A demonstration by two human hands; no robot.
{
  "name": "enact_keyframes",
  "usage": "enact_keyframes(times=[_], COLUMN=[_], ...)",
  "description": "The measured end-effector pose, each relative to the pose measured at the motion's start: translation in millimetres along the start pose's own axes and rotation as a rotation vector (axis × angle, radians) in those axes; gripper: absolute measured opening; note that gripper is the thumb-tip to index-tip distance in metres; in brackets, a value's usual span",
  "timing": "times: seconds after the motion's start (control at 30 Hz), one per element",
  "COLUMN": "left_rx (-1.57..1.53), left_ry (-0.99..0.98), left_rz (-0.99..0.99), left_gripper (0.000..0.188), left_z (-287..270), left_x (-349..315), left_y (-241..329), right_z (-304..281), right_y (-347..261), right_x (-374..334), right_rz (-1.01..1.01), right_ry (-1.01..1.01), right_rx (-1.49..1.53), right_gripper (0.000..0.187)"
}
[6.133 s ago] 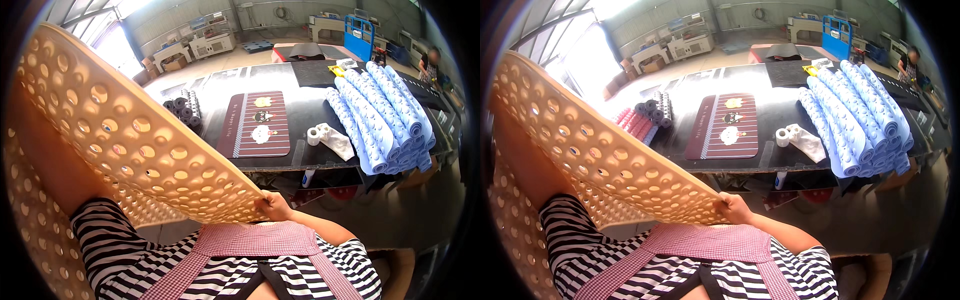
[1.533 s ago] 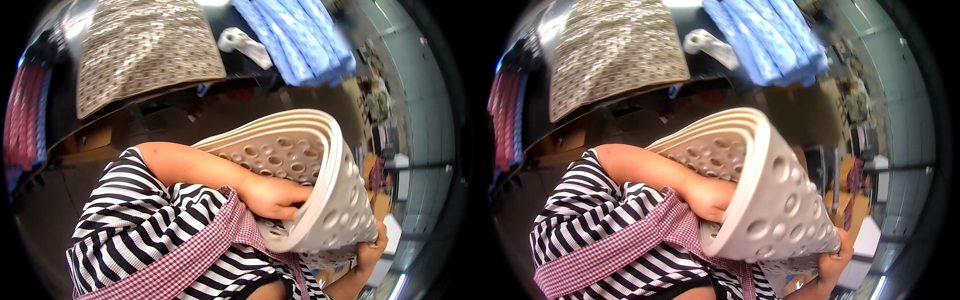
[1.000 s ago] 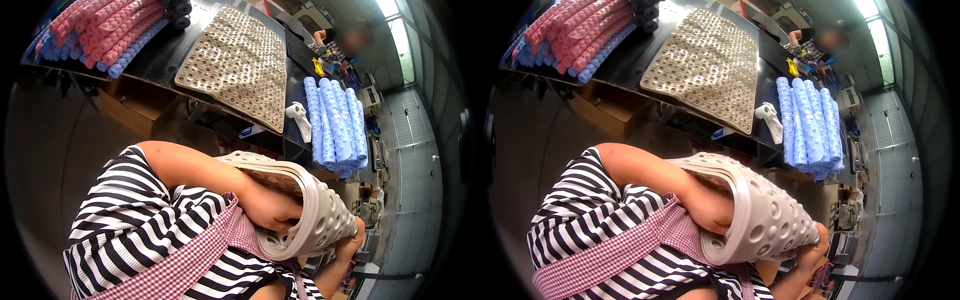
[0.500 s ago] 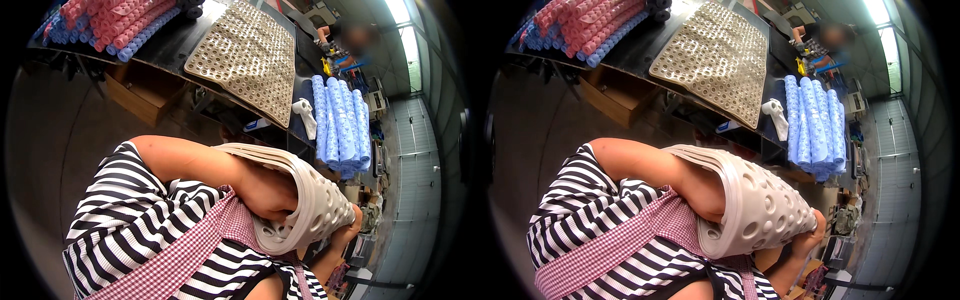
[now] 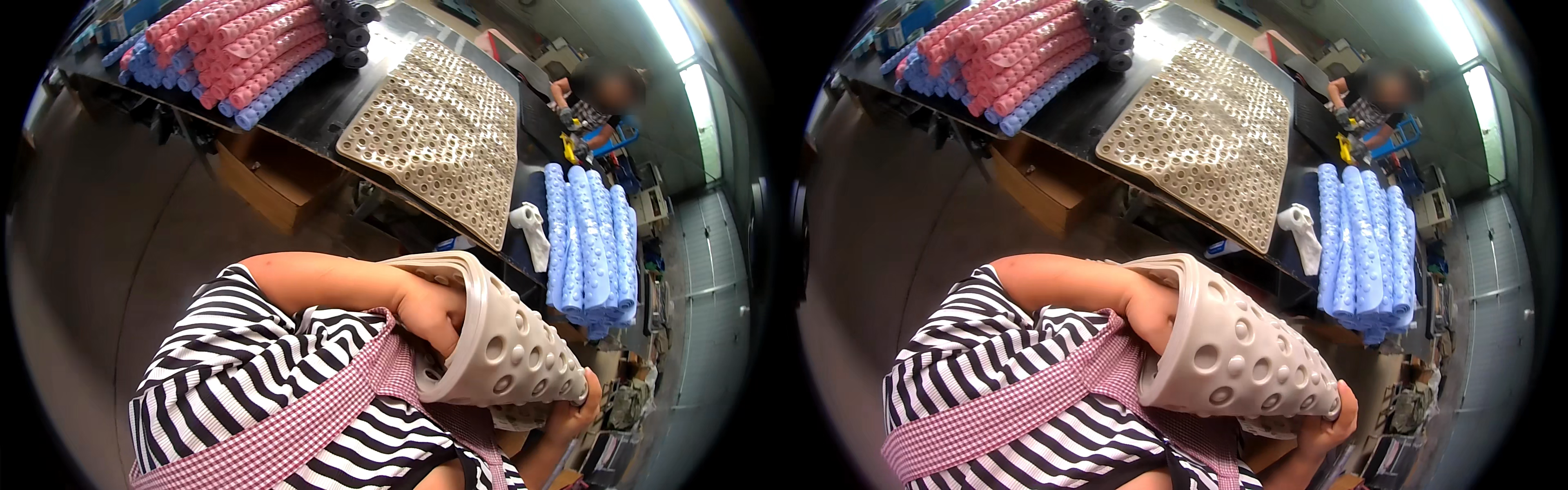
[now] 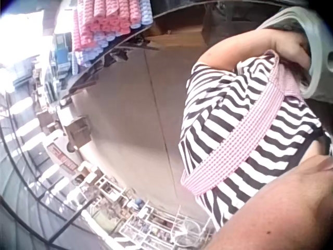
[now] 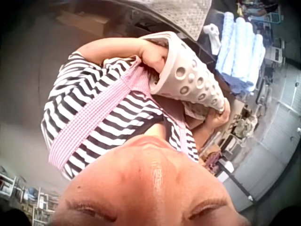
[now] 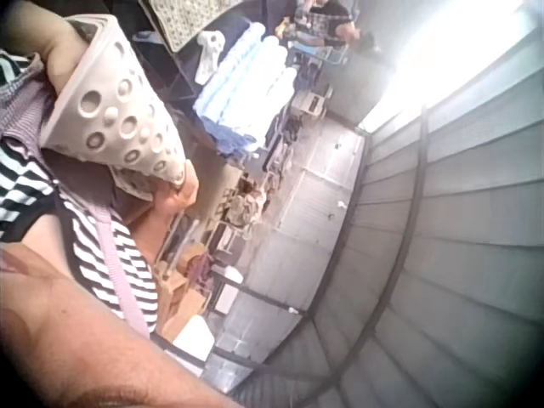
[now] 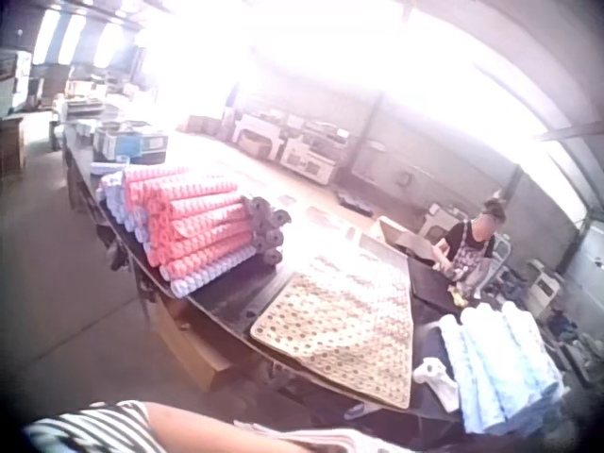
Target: The person rolls up gray, pink, and beige textured mats by hand, secures them with tape, and places them into a large cardboard bin.
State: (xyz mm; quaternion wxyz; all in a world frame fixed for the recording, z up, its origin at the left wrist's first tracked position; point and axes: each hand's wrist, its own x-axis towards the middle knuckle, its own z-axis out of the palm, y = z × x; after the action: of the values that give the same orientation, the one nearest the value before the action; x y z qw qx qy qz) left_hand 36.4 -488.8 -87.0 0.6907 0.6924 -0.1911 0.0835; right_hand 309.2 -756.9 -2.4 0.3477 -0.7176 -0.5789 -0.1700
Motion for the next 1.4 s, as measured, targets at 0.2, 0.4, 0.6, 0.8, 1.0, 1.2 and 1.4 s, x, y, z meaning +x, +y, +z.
enact_keyframes(times=[0.2, 0.4, 0.6, 0.8, 1.0, 1.2, 1.4], left_rx=[-0.408, -0.441, -0.332, -0.246, -0.566, -0.91, -0.558], left_ry=[0.055, -0.066, -0.12, 0.367, 0.933, 1.17, 1.495], left_rz=[0.01, 0.287, 0.293, 0.281, 0.265, 0.251, -0.375], left_gripper=[0.05, 0.06, 0.061, 0.064, 0.07, 0.081, 0.053], left_z=[-7.4, -22.3, -54.9, -187.4, -376.7, -511.3, -527.2], left_x=[-4.0, -5.1, -2.0, -10.5, 12.8, -85.4, -62.6], left_y=[-18.9, 5.2, 35.7, 95.7, 59.7, -118.6, -169.1], right_z=[-1.2, -13.2, -6.5, 77.2, 275.8, 449.2, 461.8], right_y=[8.2, -11.1, -65.9, -89.9, -51.0, -31.4, 67.3], right_x=[30.1, 90.2, 196.7, 397.9, 532.9, 299.9, 150.7], right_rz=[-0.21, -0.569, -1.047, -1.228, -0.997, -0.31, 0.543], right_ry=[-0.116, -0.172, -0.091, -0.067, 0.072, -0.511, -0.454], right_rx=[-0.067, -0.175, -0.235, -0.14, -0.298, 0.442, 0.656], right_gripper=[0.06, 0.072, 0.074, 0.087, 0.075, 0.048, 0.039])
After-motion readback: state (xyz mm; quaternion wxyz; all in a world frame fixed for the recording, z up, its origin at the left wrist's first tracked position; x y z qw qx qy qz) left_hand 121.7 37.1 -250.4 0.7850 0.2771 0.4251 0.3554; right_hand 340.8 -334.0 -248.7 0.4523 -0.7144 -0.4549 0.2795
